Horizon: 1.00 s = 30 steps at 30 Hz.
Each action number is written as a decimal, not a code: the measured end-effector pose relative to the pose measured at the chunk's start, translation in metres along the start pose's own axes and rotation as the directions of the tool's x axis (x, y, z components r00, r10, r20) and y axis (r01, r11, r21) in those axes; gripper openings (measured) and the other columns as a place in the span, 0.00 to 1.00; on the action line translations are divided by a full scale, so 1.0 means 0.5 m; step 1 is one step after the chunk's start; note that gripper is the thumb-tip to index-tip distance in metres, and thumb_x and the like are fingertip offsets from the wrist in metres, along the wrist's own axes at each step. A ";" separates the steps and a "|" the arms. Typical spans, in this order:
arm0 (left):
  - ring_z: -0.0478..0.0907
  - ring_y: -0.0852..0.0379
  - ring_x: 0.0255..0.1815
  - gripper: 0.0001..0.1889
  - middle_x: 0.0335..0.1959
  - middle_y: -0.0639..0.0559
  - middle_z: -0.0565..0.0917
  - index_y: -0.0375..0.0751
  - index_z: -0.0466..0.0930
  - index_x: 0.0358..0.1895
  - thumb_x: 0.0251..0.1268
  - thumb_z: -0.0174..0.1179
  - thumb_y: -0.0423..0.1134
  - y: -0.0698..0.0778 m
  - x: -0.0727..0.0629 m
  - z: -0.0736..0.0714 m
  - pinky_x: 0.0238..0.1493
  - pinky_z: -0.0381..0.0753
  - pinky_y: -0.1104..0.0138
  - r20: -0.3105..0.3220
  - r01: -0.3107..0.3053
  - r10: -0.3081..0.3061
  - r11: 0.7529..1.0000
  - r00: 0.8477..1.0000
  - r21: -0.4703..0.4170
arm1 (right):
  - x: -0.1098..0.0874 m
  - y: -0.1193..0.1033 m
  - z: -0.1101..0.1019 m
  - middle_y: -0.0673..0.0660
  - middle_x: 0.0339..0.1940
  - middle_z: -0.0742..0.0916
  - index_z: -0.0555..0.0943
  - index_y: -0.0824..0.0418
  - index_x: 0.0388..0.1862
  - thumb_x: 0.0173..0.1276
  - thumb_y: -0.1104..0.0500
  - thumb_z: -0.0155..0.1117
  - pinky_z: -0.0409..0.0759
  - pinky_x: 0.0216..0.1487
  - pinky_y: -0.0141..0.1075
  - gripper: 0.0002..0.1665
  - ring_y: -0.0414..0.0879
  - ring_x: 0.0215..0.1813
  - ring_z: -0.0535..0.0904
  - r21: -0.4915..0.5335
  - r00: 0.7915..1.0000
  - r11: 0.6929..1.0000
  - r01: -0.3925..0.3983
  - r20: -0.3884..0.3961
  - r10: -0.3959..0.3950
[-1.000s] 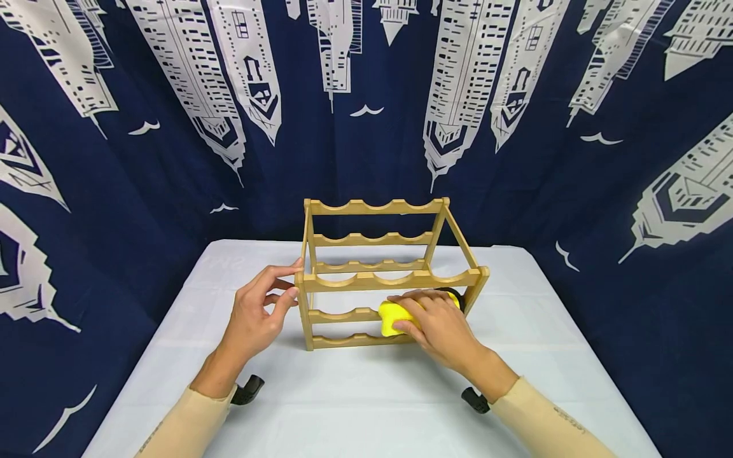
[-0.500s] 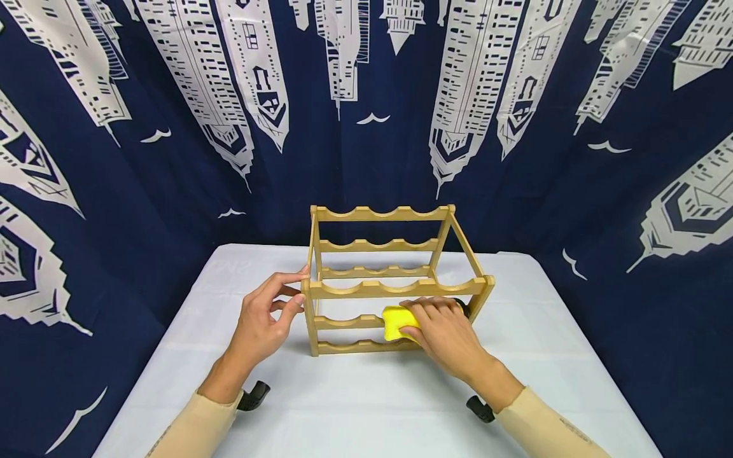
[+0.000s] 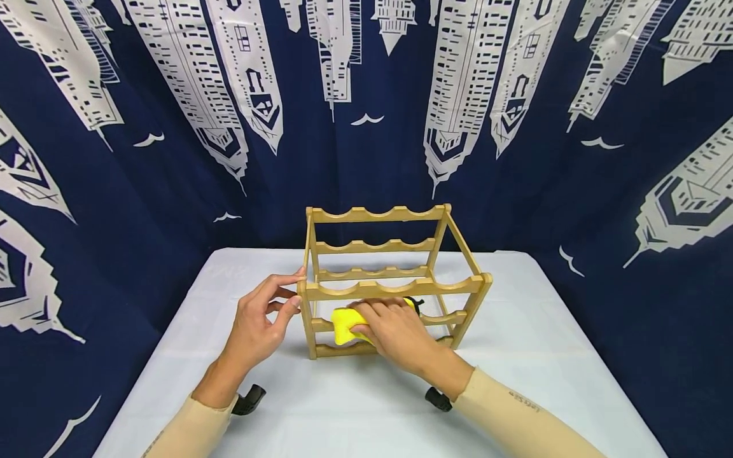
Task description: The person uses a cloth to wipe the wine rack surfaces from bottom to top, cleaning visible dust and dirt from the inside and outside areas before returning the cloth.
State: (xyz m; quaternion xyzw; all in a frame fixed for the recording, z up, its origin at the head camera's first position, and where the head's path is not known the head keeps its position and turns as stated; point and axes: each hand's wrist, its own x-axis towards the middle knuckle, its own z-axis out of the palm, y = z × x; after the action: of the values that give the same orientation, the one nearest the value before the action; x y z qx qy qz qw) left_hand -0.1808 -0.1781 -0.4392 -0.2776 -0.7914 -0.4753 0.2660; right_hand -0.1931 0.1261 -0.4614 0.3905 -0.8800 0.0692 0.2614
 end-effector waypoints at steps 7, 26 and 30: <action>0.97 0.47 0.47 0.21 0.75 0.42 0.90 0.41 0.87 0.71 0.81 0.72 0.25 0.003 0.014 0.001 0.44 0.95 0.75 0.029 0.015 -0.014 1.000 0.999 -0.009 | 0.055 -0.041 0.022 0.48 0.57 0.98 0.87 0.51 0.70 0.87 0.40 0.71 0.94 0.58 0.49 0.23 0.47 0.53 0.97 0.044 1.000 0.999 -0.020 0.005 0.020; 0.96 0.51 0.47 0.22 0.77 0.43 0.90 0.40 0.87 0.71 0.80 0.72 0.24 -0.006 0.004 -0.007 0.46 0.95 0.75 0.017 0.023 -0.023 1.000 1.000 0.005 | 0.047 -0.008 0.016 0.48 0.55 0.97 0.90 0.50 0.68 0.80 0.37 0.81 0.95 0.45 0.42 0.28 0.44 0.47 0.91 0.043 0.994 0.999 -0.009 0.113 0.005; 0.96 0.51 0.48 0.22 0.76 0.44 0.90 0.41 0.87 0.71 0.80 0.72 0.24 0.000 0.005 -0.008 0.47 0.95 0.75 0.019 0.007 -0.007 1.000 1.000 0.009 | 0.027 0.015 -0.001 0.48 0.56 0.97 0.89 0.52 0.70 0.79 0.39 0.82 0.96 0.51 0.43 0.29 0.44 0.48 0.91 0.078 0.988 0.997 0.006 0.155 -0.018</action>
State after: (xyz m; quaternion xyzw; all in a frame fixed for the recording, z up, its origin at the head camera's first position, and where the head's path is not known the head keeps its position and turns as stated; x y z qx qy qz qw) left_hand -0.1819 -0.1813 -0.4358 -0.2782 -0.7969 -0.4700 0.2580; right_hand -0.2058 0.1227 -0.4533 0.4097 -0.8920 0.0709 0.1771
